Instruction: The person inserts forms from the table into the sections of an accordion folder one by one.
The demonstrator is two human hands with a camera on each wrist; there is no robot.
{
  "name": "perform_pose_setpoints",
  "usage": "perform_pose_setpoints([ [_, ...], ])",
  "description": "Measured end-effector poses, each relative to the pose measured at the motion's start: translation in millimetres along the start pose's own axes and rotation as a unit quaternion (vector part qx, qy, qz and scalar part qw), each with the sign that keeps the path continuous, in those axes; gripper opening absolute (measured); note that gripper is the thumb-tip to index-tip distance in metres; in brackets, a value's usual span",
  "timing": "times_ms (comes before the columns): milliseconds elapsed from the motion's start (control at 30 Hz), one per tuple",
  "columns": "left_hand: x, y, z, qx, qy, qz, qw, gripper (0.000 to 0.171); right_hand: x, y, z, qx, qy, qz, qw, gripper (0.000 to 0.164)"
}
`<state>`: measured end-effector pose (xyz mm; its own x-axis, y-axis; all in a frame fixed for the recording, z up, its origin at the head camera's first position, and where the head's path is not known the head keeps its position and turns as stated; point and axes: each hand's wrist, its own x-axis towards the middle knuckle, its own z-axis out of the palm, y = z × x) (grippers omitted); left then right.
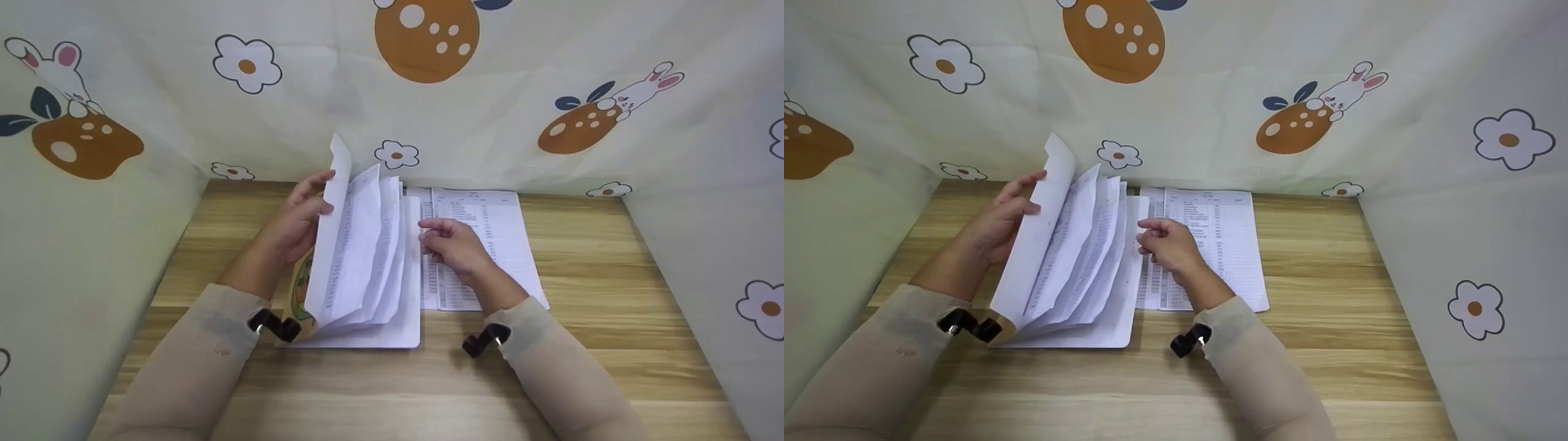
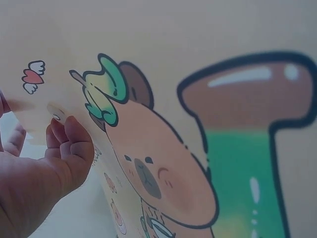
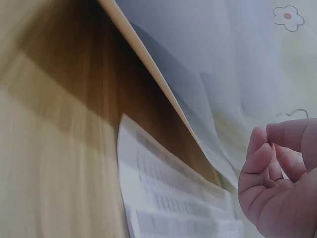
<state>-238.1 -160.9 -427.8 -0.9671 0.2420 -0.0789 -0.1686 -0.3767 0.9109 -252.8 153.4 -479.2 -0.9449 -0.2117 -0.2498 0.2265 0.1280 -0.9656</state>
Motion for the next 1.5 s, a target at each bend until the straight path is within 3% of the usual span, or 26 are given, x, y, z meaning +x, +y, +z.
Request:
perform_pose_setpoints([
  [200,-1.6,1.3,0.0,0.009,0.005,-0.004,0.9999,0.061,-9,-1,-35,-0.039,0.031,-0.014,0.999,0.038],
  [467,-5.7,4.6,-1.3,0.01,0.016,-0.003,0.9998,0.062,-15,5,-89,-0.082,0.087,0.002,0.993,0.043],
  [767,-11.4,6.5,-6.7,0.014,0.023,0.003,0.9996,0.063,-14,19,-129,-0.144,0.148,0.038,0.978,0.054],
  [1033,-12.6,8.3,-6.7,0.009,0.032,0.004,0.9995,0.061,-11,27,-150,-0.188,0.194,0.068,0.96,0.072],
  [1200,-12.6,8.8,-6.6,0.009,0.036,0.002,0.9993,0.061,-7,33,-158,-0.226,0.184,0.09,0.952,0.078],
  [1500,-13.6,6.9,-8.1,0.008,0.034,0.009,0.9993,0.064,-1,38,-162,-0.264,0.153,0.101,0.947,0.089],
])
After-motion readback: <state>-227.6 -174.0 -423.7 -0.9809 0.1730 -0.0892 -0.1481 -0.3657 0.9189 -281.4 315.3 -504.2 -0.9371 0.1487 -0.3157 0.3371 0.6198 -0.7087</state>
